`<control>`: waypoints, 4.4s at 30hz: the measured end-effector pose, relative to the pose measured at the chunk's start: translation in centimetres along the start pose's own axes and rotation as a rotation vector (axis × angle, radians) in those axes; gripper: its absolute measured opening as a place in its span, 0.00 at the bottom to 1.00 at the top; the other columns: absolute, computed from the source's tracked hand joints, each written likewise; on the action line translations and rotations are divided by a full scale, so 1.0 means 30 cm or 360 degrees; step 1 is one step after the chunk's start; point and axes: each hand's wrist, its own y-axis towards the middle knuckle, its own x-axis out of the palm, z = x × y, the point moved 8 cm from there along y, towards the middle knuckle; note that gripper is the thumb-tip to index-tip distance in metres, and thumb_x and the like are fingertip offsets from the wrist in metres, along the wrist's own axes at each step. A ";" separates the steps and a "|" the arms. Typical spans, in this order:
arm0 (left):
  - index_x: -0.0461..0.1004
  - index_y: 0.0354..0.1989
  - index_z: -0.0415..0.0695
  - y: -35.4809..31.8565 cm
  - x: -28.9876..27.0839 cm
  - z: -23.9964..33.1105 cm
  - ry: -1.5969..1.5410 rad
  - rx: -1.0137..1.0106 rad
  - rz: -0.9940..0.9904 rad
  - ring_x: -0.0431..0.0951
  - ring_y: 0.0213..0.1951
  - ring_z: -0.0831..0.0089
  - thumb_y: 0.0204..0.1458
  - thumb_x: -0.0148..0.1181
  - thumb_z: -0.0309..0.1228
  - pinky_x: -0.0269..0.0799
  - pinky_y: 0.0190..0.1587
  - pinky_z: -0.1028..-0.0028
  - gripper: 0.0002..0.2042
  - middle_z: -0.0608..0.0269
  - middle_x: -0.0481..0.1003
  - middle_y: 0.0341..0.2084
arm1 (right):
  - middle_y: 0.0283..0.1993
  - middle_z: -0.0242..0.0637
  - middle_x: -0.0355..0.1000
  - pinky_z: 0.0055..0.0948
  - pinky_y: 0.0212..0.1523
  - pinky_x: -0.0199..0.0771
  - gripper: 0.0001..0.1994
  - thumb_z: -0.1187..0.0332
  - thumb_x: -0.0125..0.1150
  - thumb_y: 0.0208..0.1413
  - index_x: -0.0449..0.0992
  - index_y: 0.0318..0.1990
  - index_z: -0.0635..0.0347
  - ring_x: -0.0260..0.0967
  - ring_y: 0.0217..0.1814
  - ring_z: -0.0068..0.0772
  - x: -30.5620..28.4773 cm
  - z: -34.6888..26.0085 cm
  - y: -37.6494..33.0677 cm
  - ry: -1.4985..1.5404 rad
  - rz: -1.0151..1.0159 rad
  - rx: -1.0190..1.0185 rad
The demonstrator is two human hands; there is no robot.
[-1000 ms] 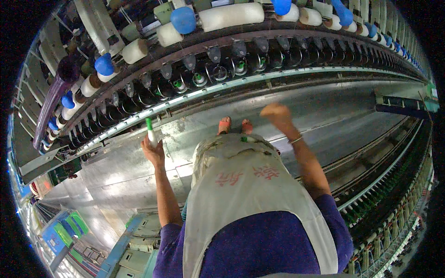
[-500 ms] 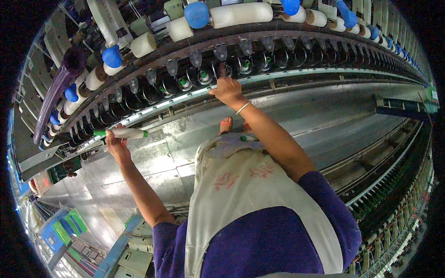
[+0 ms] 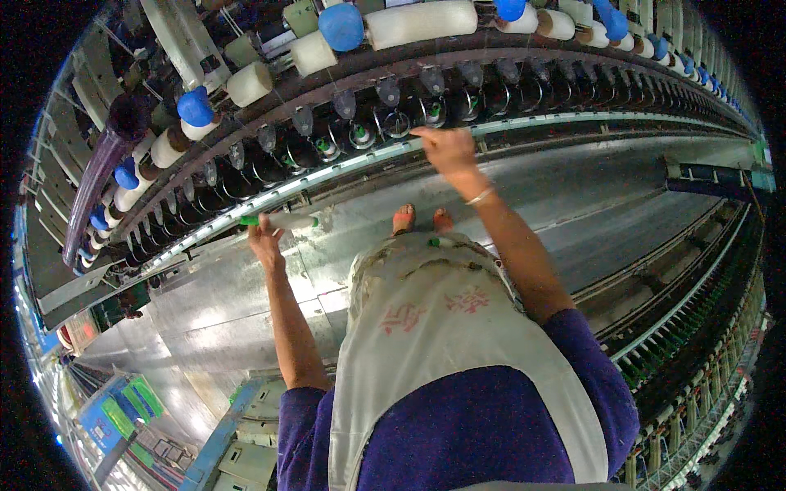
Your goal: The person walks along a spinning machine, removes finished yarn bobbins, and replaces them with new ones. They thread the yarn through guides and secure the bobbins in place, repeating this process at multiple stations along the machine.
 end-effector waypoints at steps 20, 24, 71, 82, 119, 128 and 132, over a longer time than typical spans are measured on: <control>0.75 0.43 0.47 -0.341 1.031 0.627 0.1549 0.1415 -0.0988 0.74 0.44 0.49 0.53 0.61 0.42 0.60 0.56 0.51 0.15 0.52 0.77 0.38 | 0.26 0.35 0.75 0.23 0.30 0.70 0.07 0.69 0.67 0.51 0.82 0.30 0.65 0.71 0.28 0.22 -0.406 -0.143 -0.196 0.1310 -0.1134 0.0217; 0.76 0.42 0.46 -0.412 0.989 0.656 0.1140 0.1340 -0.0920 0.76 0.45 0.49 0.48 0.65 0.32 0.66 0.55 0.58 0.12 0.53 0.78 0.43 | 0.25 0.33 0.75 0.20 0.28 0.68 0.05 0.72 0.66 0.52 0.82 0.31 0.66 0.70 0.27 0.19 -0.399 -0.116 -0.224 0.1368 -0.0982 0.0279; 0.53 0.64 0.31 -0.456 1.074 0.244 0.0369 0.1264 -0.0457 0.62 0.61 0.42 0.39 0.46 0.11 0.63 0.60 0.59 0.35 0.35 0.58 0.61 | 0.27 0.34 0.76 0.19 0.21 0.67 0.10 0.66 0.64 0.57 0.81 0.35 0.66 0.67 0.22 0.19 -0.538 -0.506 0.442 0.2120 -0.0587 0.0287; 0.66 0.59 0.40 -0.667 0.861 0.696 0.0668 0.1892 -0.0986 0.61 0.64 0.50 0.45 0.51 0.16 0.54 0.66 0.54 0.27 0.46 0.63 0.61 | 0.20 0.27 0.70 0.20 0.21 0.59 0.09 0.62 0.70 0.48 0.80 0.26 0.56 0.61 0.19 0.18 0.011 0.008 -0.103 0.1738 -0.0026 0.1711; 0.66 0.47 0.39 -0.570 1.046 0.618 0.0385 0.1449 -0.0517 0.75 0.39 0.53 0.53 0.52 0.17 0.71 0.43 0.65 0.13 0.51 0.73 0.37 | 0.47 0.38 0.75 0.31 0.53 0.70 0.14 0.67 0.61 0.56 0.76 0.47 0.63 0.71 0.50 0.32 -0.191 -0.015 -0.340 0.1103 -0.0283 0.0499; 0.56 0.63 0.42 -0.957 0.974 0.654 0.0709 0.1588 -0.1009 0.68 0.56 0.50 0.32 0.76 0.35 0.64 0.59 0.57 0.46 0.48 0.70 0.51 | 0.28 0.35 0.69 0.36 0.37 0.70 0.25 0.48 0.42 0.66 0.72 0.47 0.65 0.67 0.31 0.32 -0.226 -0.138 -0.258 0.3031 -0.0286 0.0591; 0.56 0.63 0.41 -0.868 0.932 0.312 0.0378 -0.0228 -0.1814 0.77 0.38 0.52 0.35 0.75 0.31 0.74 0.41 0.59 0.44 0.48 0.74 0.45 | 0.13 0.27 0.55 0.28 0.22 0.61 0.27 0.46 0.39 0.66 0.74 0.39 0.63 0.56 0.15 0.25 -0.172 -0.158 -0.252 0.3212 -0.0720 0.0590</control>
